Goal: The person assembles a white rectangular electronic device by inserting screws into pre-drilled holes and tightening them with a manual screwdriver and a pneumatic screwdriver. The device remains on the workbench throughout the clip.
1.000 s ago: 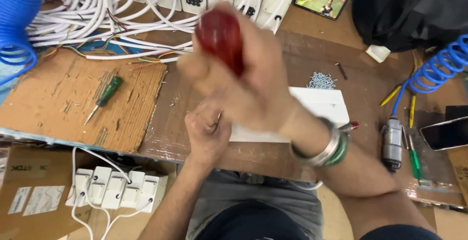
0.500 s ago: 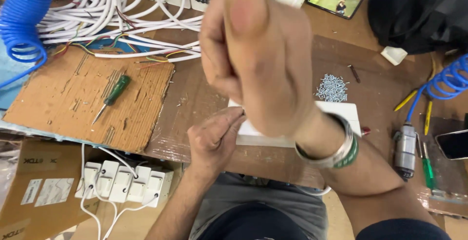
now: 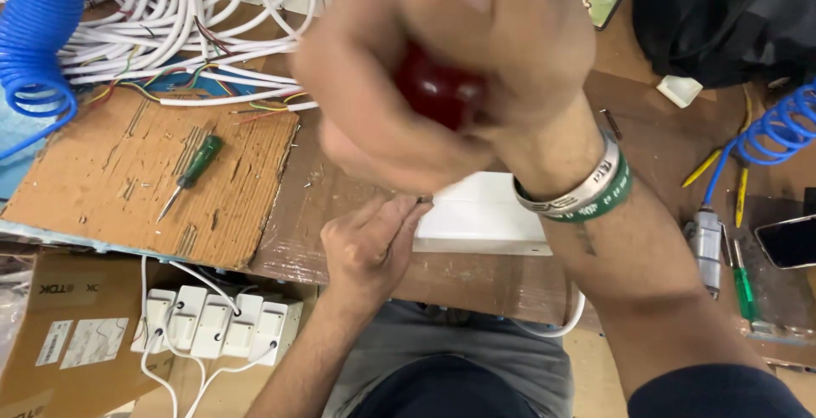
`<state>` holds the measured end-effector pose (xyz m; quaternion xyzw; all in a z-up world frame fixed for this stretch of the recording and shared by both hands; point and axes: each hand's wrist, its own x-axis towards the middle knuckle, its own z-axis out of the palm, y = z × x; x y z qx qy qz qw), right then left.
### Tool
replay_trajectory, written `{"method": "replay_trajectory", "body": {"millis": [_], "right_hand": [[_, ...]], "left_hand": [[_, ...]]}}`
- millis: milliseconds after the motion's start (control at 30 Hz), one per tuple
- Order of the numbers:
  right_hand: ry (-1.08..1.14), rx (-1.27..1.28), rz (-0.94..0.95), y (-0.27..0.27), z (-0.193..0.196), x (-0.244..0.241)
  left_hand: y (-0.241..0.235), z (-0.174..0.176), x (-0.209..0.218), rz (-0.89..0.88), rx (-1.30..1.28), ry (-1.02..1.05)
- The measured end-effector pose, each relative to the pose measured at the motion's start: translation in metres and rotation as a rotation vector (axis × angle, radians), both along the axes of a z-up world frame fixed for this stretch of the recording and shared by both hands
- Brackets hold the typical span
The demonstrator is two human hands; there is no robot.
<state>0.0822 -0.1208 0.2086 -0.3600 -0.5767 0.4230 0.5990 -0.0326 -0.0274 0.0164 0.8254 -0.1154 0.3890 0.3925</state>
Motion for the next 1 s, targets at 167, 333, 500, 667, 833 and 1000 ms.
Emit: {"method": "replay_trajectory", "body": {"millis": [167,333,500,667,833,1000], "right_hand": [[0.155,0.05,0.029,0.002,-0.012,-0.012],[0.086,0.08,-0.029,0.002,-0.013,-0.019],[0.006,0.099,-0.103,0.0,-0.013,-0.015],[-0.07,0.12,-0.187,0.0,-0.017,-0.01],[0.023,0.117,0.473,0.015,-0.017,0.021],[0.243,0.182,0.208,0.012,-0.04,-0.018]], "left_hand": [[0.007,-0.027,0.002,0.024,0.01,-0.053],[0.009,-0.021,0.003,-0.03,0.001,0.029],[0.004,0.005,0.001,-0.048,-0.029,0.038],[0.001,-0.003,-0.001,-0.033,-0.016,0.0],[0.001,-0.02,0.0,0.044,0.0,-0.035],[-0.005,0.022,0.014,-0.165,-0.551,0.036]]}}
